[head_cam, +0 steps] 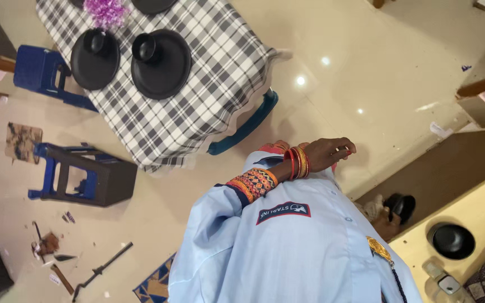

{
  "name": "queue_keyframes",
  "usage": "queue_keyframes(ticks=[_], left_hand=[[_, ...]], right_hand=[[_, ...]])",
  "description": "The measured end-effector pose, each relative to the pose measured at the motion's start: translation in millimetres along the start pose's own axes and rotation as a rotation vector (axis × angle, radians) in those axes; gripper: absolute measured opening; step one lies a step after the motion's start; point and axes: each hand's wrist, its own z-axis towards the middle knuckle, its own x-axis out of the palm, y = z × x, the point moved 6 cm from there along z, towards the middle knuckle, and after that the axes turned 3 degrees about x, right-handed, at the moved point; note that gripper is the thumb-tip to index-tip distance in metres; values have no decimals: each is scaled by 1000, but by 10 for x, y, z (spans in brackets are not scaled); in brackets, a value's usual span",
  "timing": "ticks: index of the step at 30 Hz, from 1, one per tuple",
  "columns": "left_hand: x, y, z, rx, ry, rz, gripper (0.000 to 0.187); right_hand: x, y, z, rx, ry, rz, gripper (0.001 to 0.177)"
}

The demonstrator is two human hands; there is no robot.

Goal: The person wipes a small black bowl and a clear glass with a cloth, then places them on a table and a shelf.

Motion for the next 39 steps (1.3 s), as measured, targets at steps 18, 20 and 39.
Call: queue_keyframes(ticks=[18,20,39], left_hand=[[-1441,856,-874,344,-701,-1294,78],[-1556,974,-1010,498,-824,-1465,73],[-2591,438,-1679,556,-761,-820,90]], right_hand=[[2775,2523,-1758,-671,1170,-305,22],[2880,2554,-1861,-629,1248,-193,27],[3612,2774,-2614,-993,1266,-602,68]])
